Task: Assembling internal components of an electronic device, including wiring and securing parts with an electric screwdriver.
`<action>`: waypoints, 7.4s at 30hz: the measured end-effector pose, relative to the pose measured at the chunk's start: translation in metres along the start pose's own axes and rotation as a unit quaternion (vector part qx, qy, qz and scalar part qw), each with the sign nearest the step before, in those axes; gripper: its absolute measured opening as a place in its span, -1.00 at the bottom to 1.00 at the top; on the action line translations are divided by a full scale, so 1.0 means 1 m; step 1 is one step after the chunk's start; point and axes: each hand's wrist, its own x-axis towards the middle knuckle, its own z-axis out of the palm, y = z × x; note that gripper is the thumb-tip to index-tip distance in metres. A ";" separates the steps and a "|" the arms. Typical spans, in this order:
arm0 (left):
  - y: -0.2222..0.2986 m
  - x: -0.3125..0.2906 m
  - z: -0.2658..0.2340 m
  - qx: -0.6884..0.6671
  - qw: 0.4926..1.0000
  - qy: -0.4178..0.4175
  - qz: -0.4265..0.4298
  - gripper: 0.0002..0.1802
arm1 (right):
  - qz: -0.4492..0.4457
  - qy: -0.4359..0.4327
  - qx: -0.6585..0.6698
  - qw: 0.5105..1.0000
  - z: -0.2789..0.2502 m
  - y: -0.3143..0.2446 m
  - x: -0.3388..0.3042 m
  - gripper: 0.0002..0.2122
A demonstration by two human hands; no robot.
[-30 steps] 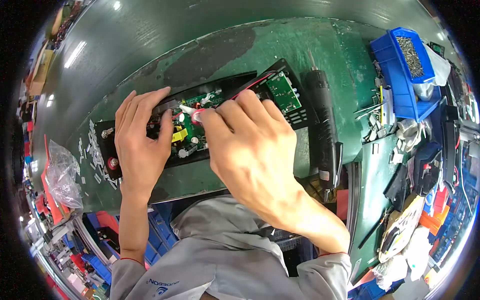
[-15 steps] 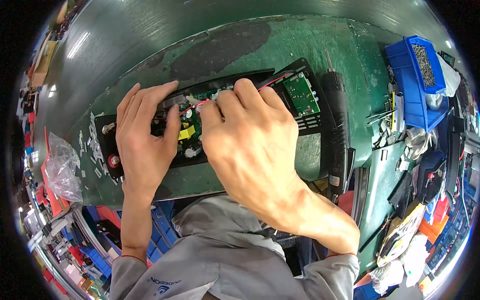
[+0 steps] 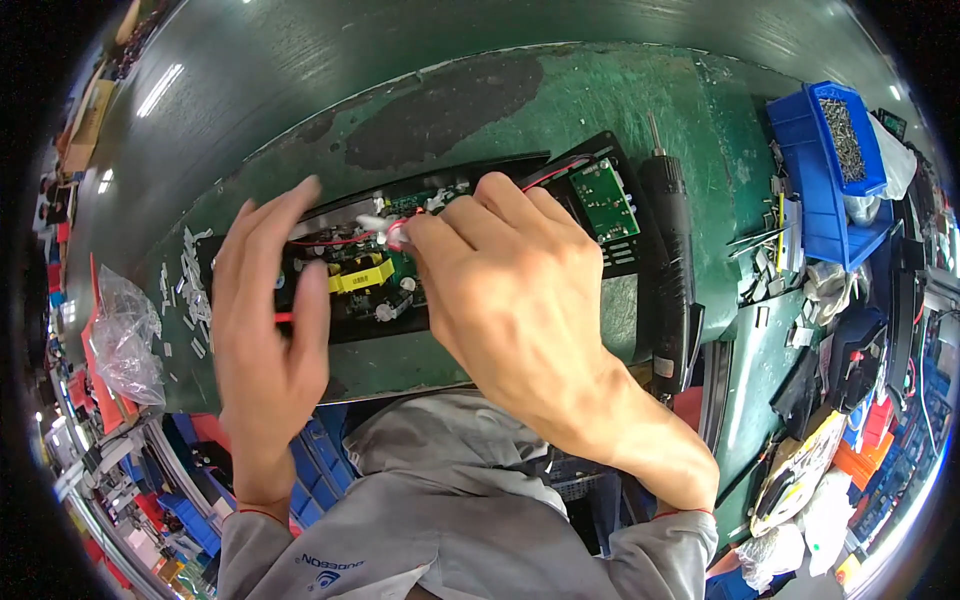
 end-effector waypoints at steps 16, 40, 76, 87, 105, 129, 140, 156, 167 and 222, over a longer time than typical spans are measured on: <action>-0.078 0.097 -0.031 0.101 0.974 -0.149 0.140 0.21 | 0.432 0.240 -0.187 0.849 -0.192 0.121 -0.259 -0.74; -0.172 -0.156 -0.095 0.003 0.959 0.263 -0.107 -0.59 | -0.241 0.266 0.276 0.892 -0.084 0.076 -0.042 -0.81; -0.078 -0.298 -0.208 0.058 0.900 0.166 -0.399 -0.79 | -0.036 -0.012 0.070 0.997 0.008 -0.033 -0.022 -0.70; -0.098 -0.021 -0.037 -0.041 0.994 -0.104 -0.003 -0.73 | 0.159 0.015 -0.028 0.987 -0.057 0.000 -0.084 -0.54; -0.076 0.039 -0.010 0.011 0.973 -0.229 -0.010 -0.55 | 0.373 0.049 0.142 0.916 -0.018 0.013 -0.002 -0.62; -0.079 0.089 -0.006 -0.170 0.979 0.086 -0.074 -0.22 | 0.245 -0.077 0.062 0.965 -0.033 -0.034 -0.042 -0.63; -0.086 0.143 -0.009 -0.177 0.897 -0.404 0.002 0.06 | 0.146 -0.094 -0.006 0.985 -0.023 -0.010 -0.024 -0.66; -0.094 0.094 -0.003 -0.432 0.837 -0.301 -0.151 -0.29 | -0.006 -0.130 0.020 0.991 -0.025 0.037 0.009 -0.67; -0.070 0.073 0.009 -0.275 0.956 -0.074 0.077 -0.19 | -0.009 -0.147 0.001 0.989 -0.025 0.044 0.010 -0.66; -0.050 0.026 0.016 -0.298 0.945 0.035 -0.134 -0.35 | 0.036 -0.209 -0.158 0.964 0.016 -0.070 -0.007 -0.40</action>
